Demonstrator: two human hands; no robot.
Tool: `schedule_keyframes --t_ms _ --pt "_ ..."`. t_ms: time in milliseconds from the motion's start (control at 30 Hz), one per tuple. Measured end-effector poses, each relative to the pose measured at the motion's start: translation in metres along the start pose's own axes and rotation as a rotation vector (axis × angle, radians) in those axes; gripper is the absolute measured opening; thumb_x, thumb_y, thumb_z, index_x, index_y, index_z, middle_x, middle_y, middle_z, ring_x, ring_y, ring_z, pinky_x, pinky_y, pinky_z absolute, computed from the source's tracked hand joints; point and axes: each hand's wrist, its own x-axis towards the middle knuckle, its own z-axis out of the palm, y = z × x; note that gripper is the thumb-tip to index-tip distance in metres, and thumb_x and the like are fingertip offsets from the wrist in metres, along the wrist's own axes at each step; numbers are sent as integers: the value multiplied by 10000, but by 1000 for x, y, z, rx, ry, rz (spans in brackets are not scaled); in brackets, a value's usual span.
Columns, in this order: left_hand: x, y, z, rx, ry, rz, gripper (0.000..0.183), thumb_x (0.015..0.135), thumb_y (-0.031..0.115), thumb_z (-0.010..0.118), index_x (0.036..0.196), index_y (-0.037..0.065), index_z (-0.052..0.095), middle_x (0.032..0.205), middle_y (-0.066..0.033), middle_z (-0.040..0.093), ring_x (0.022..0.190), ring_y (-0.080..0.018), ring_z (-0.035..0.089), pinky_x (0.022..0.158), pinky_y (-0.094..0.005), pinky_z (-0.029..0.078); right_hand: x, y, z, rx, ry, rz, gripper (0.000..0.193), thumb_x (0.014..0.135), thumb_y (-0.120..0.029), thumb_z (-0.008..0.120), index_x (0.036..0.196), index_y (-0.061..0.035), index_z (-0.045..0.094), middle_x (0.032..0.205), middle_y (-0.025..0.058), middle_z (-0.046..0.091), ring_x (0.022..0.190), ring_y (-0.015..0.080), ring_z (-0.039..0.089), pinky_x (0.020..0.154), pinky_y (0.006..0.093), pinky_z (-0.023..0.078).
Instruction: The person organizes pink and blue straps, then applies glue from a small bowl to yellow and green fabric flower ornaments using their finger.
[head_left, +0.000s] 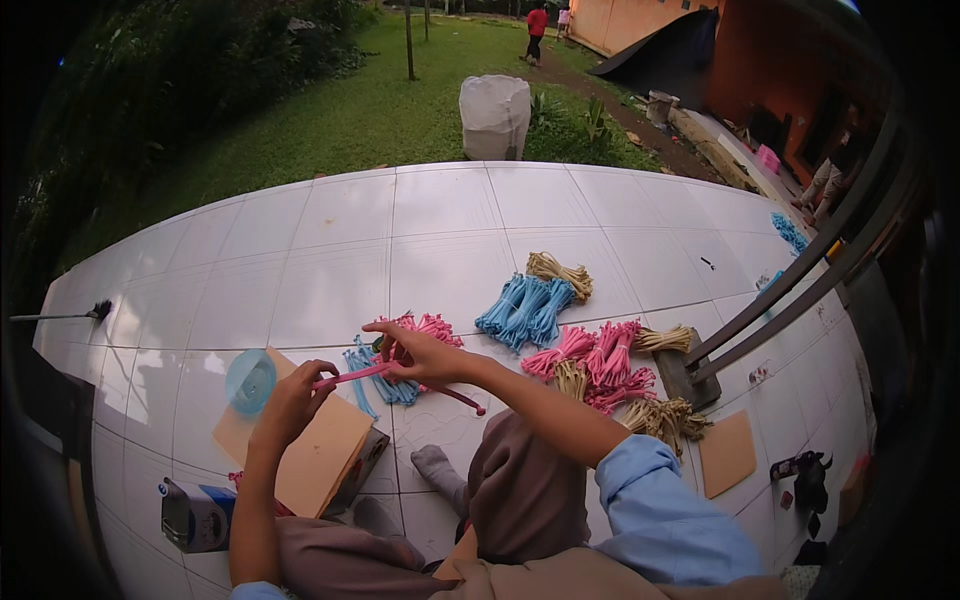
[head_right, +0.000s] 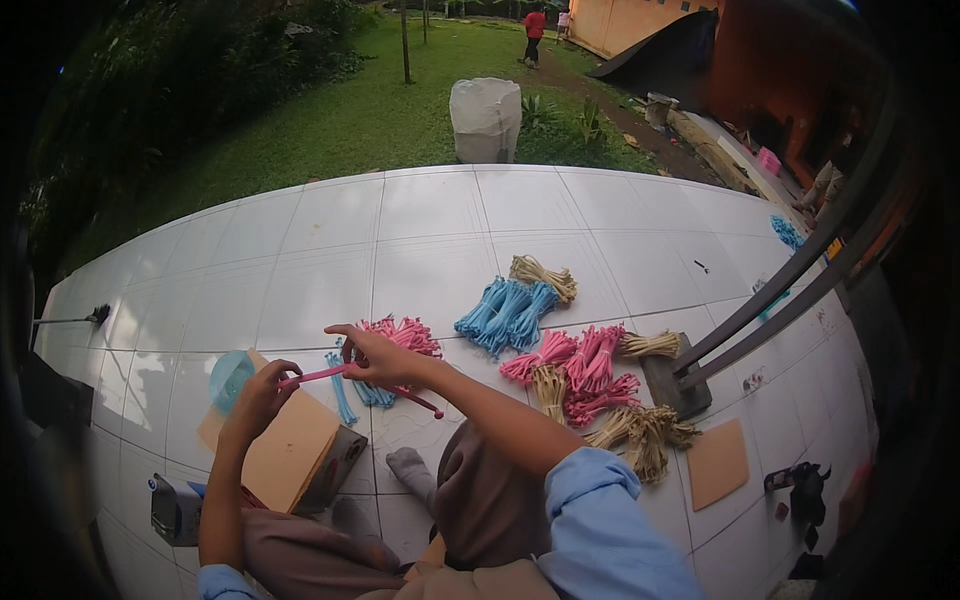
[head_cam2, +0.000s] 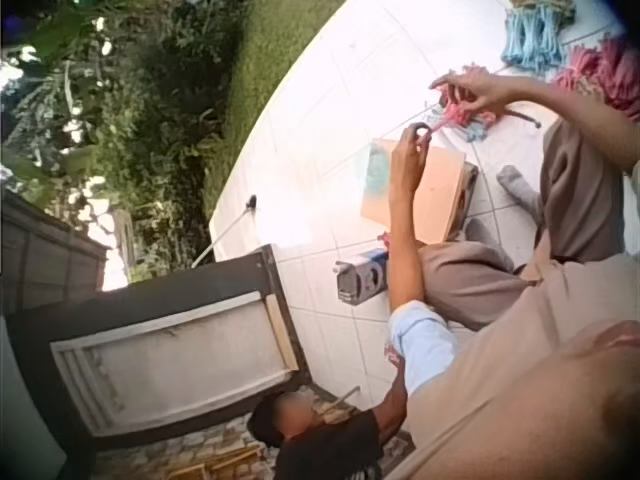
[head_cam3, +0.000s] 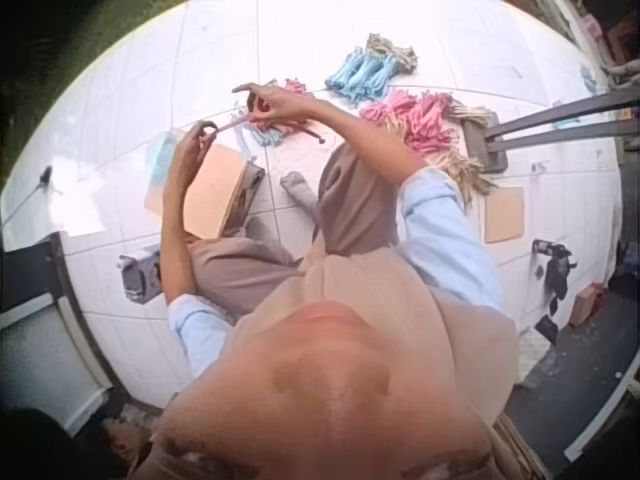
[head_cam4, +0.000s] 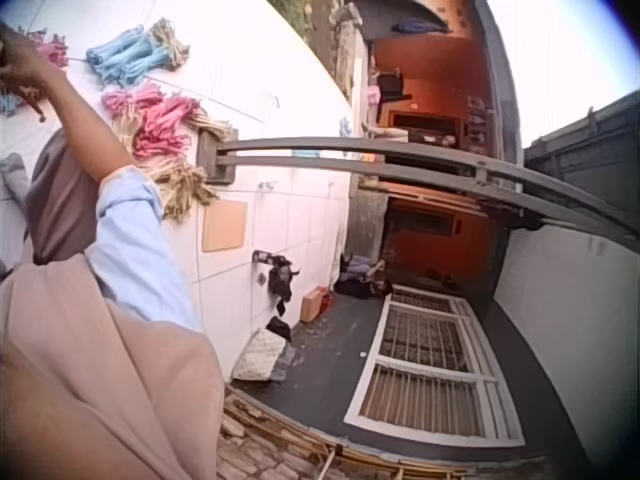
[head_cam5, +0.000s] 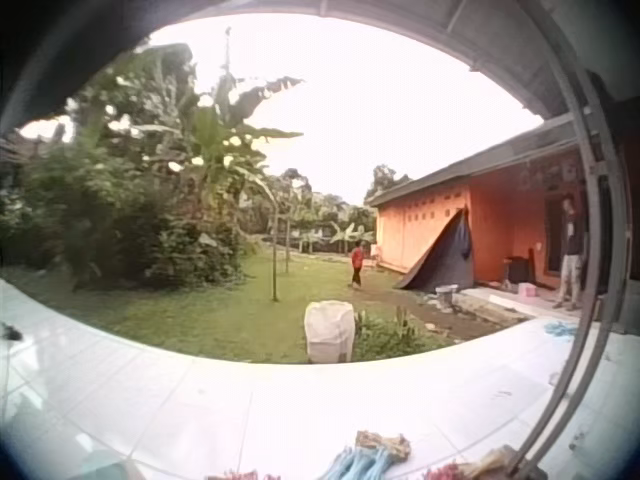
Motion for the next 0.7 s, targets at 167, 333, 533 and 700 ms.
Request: schedule_keyframes --t_ms 167,333,533,700 --pt "-50 -34 -12 -168 78 -222 172 863 73 572 1026 25 544 830 -132 609 746 -231 619 662 -315 490 57 -12 22 70 -184 68 689 776 -114 654 1363 -96 293 876 95 580 762 180 611 702 296 509" --pt "-80 -70 -10 -267 69 -310 175 877 69 562 1040 10 541 896 -107 622 813 -166 615 718 -289 492 100 6 48 -4 -433 158 617 827 -126 619 1364 -105 315 911 69 564 803 130 590 766 277 506" --pt "-104 -116 11 55 254 -155 176 836 71 578 1012 71 567 960 -52 564 735 -215 620 580 -321 503 126 22 77 3 -347 151 607 794 -89 621 1343 -104 363 845 46 554 747 115 548 699 275 461" --pt "-116 -139 44 48 395 -218 212 775 54 627 982 88 598 967 -18 555 650 -173 617 512 -293 497 137 46 99 -39 -331 66 598 796 -41 614 1339 -105 370 854 56 565 795 144 582 735 288 481"
